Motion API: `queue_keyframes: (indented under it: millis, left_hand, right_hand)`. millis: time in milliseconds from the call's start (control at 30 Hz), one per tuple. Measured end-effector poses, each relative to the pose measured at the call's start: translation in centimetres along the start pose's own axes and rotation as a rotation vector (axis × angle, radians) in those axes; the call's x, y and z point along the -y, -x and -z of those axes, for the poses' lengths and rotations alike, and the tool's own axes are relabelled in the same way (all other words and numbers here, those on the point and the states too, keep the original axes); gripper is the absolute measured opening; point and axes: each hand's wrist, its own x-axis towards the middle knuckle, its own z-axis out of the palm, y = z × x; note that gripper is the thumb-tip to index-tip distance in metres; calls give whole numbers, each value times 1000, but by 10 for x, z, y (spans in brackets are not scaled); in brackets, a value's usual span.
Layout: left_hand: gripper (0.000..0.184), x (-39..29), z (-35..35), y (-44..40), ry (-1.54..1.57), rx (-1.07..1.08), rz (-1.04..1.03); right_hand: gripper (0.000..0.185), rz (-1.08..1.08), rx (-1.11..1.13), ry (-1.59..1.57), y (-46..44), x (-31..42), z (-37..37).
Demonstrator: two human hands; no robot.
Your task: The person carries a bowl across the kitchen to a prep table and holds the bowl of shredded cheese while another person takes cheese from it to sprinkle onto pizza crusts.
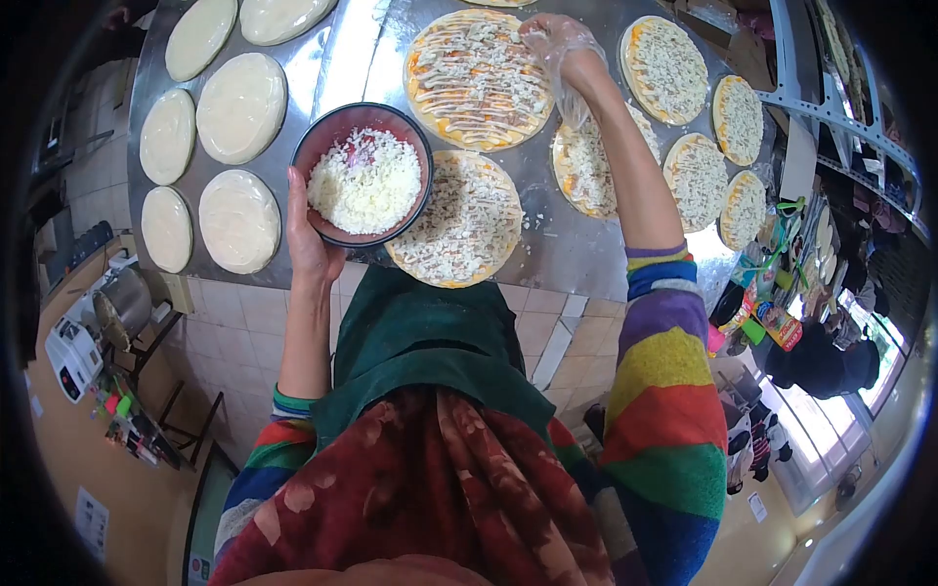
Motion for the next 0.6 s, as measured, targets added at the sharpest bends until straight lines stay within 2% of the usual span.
queue_keyframes:
  millis: [100, 200, 300, 400, 500, 600]
  left_hand:
    - [57, -3, 1, 3, -9, -27, -13]
    - [57, -7, 3, 5, -11, -33, -12]
    - [57, -11, 3, 7, -9, -31, 7]
    - [58, -13, 2, 6, -15, -15, 14]
    - [58, -13, 5, 4, -25, -5, 17]
    - [58, -13, 8, 2, -22, 0, 21]
  right_hand:
    - [21, 121, 21, -49, -10, -10, -7]
    - [20, 48, 30, 183, 2, -4, -5]
    - [21, 26, -53, 208, 25, 5, -9]
    - [21, 90, -44, 119, 29, -7, -14]
    - [19, 12, -42, 127, 25, 4, -8]
    - [19, 162, -96, 53, 20, -13, -12]
